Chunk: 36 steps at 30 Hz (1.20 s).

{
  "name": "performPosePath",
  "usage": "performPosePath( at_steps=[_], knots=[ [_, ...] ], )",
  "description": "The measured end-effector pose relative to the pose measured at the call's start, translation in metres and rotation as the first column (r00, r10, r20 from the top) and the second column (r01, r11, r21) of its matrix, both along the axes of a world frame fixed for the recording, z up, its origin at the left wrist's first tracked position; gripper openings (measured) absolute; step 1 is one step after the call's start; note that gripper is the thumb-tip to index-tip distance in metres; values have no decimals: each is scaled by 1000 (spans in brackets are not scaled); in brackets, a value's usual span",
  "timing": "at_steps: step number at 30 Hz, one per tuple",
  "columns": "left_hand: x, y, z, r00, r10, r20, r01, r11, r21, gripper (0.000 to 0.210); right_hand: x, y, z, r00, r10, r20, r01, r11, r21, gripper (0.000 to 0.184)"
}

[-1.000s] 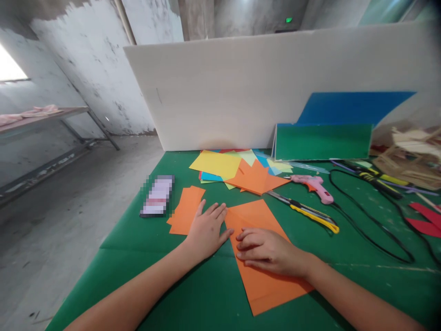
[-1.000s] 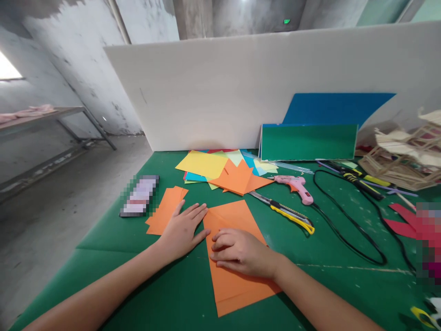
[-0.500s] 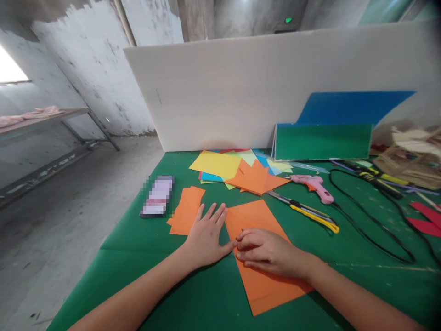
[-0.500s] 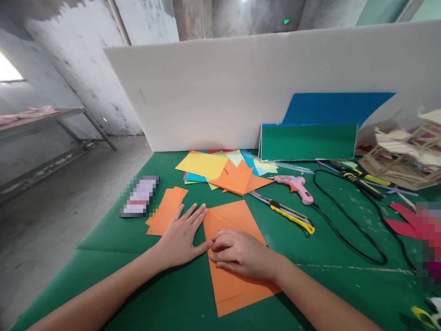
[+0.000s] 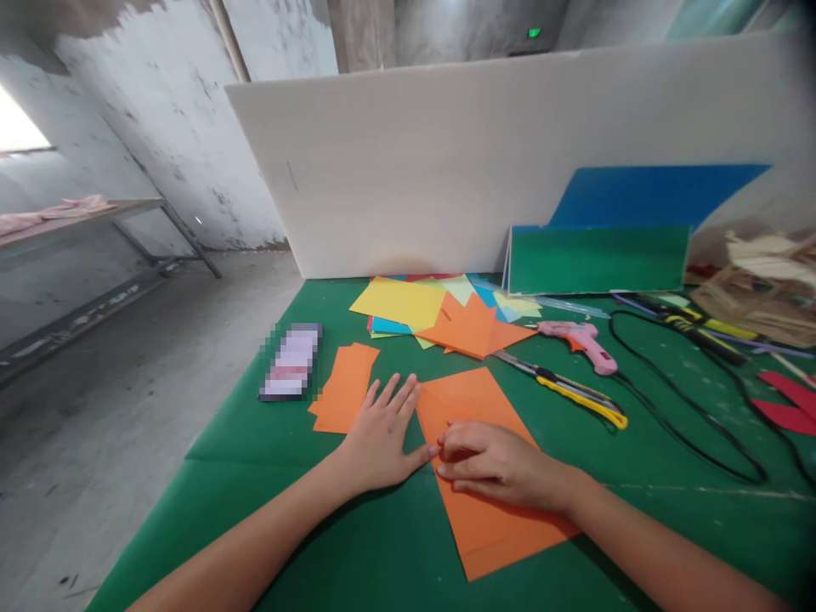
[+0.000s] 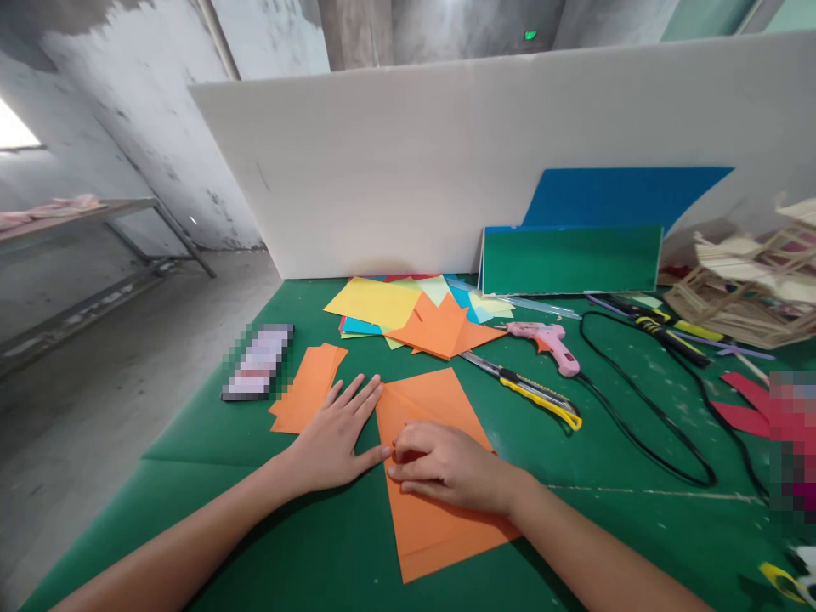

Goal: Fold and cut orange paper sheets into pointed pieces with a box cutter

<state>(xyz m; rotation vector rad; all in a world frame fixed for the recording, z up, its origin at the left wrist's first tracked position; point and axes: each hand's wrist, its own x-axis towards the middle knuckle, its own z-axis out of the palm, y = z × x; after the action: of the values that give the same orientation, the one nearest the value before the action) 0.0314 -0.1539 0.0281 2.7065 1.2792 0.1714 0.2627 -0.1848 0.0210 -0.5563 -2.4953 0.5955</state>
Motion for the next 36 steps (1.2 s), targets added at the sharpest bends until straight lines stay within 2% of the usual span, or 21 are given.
performPosePath(
  at_steps=[12, 30, 34, 36],
  knots=[
    [3, -1, -1, 999, 17, -28, -18, 999, -26, 87, -1, 0, -4, 1000, -13, -9, 12, 1000, -15, 17],
    [-1, -2, -6, 1000, -21, -1, 21, 999, 33, 88, -1, -1, -4, 1000, -11, -13, 11, 999, 36, 17],
    [0, -2, -6, 1000, -22, -18, 22, 999, 38, 88, 3, 2, 0, 1000, 1, -6, -1, 998, -63, 18],
    [1, -2, -5, 999, -21, -27, 22, 999, 34, 88, 6, 6, 3, 999, -45, 12, 46, 988, -149, 20]
  ],
)
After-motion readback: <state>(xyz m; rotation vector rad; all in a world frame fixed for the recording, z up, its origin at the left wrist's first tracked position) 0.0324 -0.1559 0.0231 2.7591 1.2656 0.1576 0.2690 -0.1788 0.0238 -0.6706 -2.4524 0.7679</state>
